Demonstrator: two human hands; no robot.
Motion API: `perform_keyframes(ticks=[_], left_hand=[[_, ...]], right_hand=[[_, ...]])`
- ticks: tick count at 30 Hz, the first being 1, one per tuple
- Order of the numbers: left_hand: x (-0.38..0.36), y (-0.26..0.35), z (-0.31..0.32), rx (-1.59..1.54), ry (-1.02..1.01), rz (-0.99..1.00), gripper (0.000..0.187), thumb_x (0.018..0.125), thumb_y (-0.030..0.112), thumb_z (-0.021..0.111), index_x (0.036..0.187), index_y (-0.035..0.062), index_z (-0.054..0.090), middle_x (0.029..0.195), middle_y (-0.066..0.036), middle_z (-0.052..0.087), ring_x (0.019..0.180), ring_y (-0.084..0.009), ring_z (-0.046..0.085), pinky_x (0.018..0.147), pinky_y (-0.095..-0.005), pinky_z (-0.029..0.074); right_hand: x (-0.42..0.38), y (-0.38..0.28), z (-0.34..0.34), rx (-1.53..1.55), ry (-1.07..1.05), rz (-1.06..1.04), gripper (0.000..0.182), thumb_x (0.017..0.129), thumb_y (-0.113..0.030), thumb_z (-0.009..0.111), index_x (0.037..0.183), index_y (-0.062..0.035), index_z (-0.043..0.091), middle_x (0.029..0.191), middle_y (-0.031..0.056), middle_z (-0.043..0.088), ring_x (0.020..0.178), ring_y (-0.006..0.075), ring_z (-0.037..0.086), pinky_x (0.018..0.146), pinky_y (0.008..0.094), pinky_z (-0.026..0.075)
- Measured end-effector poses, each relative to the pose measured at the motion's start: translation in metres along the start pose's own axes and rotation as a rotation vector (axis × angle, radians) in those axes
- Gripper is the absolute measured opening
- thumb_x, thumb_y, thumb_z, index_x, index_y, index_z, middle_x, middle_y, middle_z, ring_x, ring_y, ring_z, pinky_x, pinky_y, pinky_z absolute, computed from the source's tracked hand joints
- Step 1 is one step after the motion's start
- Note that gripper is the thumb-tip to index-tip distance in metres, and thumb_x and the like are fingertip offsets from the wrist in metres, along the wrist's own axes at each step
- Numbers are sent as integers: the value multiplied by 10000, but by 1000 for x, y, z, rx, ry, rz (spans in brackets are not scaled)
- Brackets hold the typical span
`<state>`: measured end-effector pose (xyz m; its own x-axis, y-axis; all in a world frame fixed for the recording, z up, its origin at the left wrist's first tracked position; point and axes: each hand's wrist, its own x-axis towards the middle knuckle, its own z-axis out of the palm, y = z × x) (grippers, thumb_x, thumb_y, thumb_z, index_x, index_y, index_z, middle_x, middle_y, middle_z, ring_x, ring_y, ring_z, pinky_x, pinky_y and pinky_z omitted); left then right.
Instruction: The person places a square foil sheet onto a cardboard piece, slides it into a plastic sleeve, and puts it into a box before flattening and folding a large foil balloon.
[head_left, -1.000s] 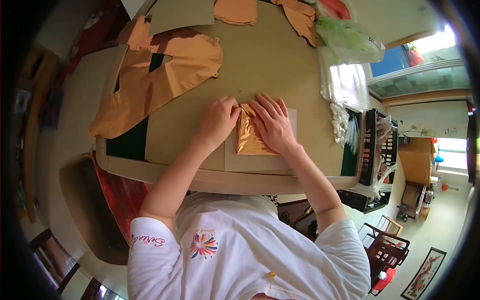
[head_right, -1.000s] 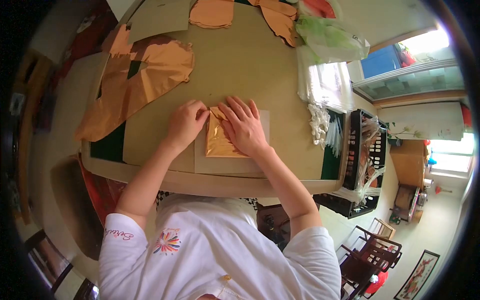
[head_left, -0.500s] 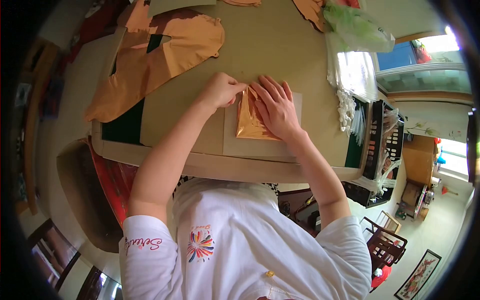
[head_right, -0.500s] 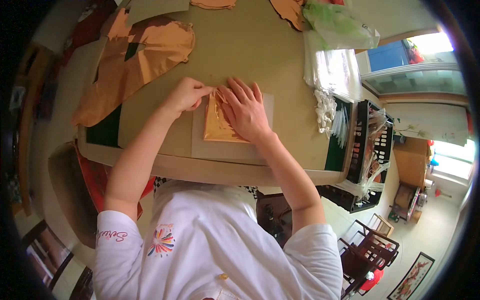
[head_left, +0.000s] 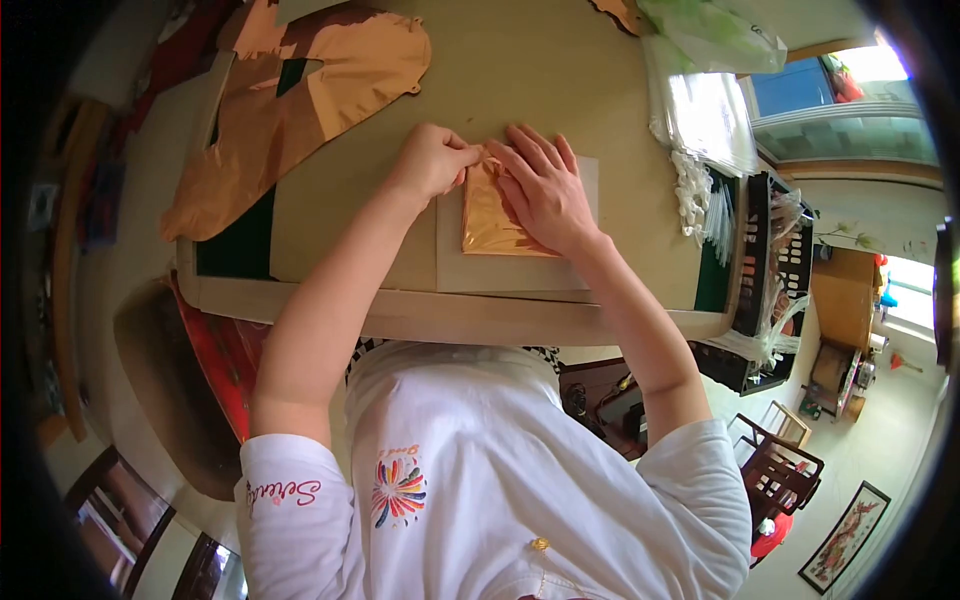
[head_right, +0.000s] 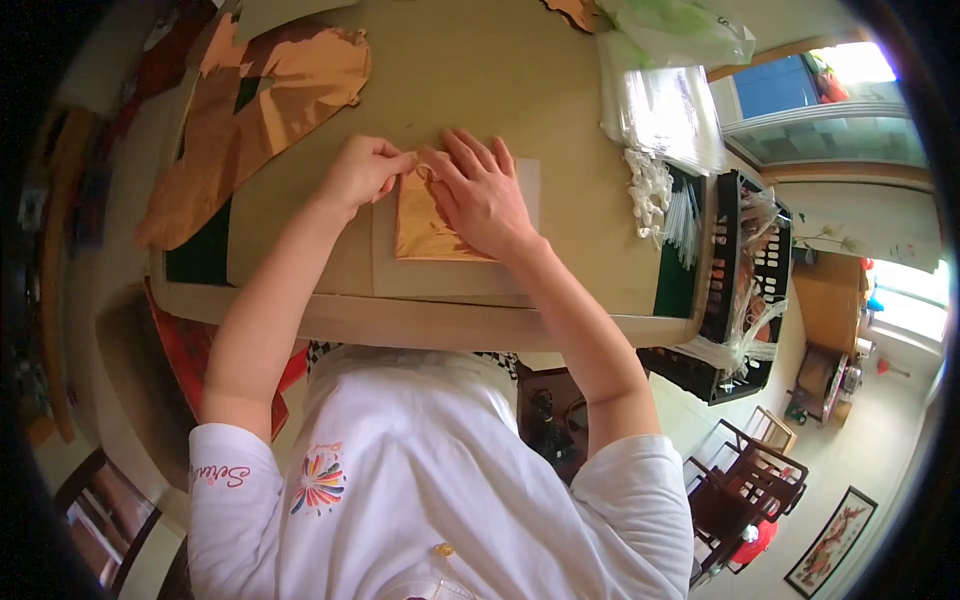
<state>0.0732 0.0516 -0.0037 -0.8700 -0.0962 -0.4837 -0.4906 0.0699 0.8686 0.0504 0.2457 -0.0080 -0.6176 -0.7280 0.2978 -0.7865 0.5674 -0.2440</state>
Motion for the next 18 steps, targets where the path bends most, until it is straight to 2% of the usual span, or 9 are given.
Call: perform_keyframes(ticks=[5, 11, 14, 17, 18], left_hand=[[-7, 9, -5, -23, -25, -26, 192, 875, 166, 666, 819, -15, 637, 539, -22, 530, 416, -69, 439, 384, -241, 304], [-6, 8, -4, -30, 37, -32, 167, 876, 145, 647, 861, -22, 653, 551, -29, 553, 408, -74, 451, 380, -240, 312], [-6, 8, -1, 75, 74, 9, 155, 880, 134, 636, 844, -16, 647, 569, -36, 577, 422, -81, 474, 384, -243, 328], [-1, -6, 0, 200, 226, 188, 142, 871, 119, 633, 832, -17, 635, 560, -51, 589, 436, -96, 497, 404, -271, 370], [-3, -7, -2, 268, 262, 241, 114, 856, 109, 640, 820, 1, 635, 592, -58, 595, 484, -135, 532, 460, -300, 406]], right_hand=[[0, 0, -1, -10, 8, -25, 364, 944, -252, 552, 1303, -193, 539, 1357, 144, 496, 1289, 316, 440, 1076, 545, 294], [0, 0, 1, -10, 35, -43, 357, 935, -263, 569, 1287, -203, 555, 1341, 146, 514, 1270, 317, 460, 1067, 545, 305], [0, 0, -1, -14, 34, -53, 323, 929, -266, 579, 1245, -204, 593, 1331, 152, 523, 1265, 322, 465, 1061, 550, 311], [-1, 2, 1, -13, 33, -65, 290, 924, -275, 586, 1202, -203, 626, 1331, 157, 523, 1266, 328, 464, 1052, 556, 317], [-1, 1, 0, -7, 33, -59, 282, 924, -275, 587, 1193, -204, 632, 1334, 158, 521, 1265, 329, 464, 1050, 558, 319]])
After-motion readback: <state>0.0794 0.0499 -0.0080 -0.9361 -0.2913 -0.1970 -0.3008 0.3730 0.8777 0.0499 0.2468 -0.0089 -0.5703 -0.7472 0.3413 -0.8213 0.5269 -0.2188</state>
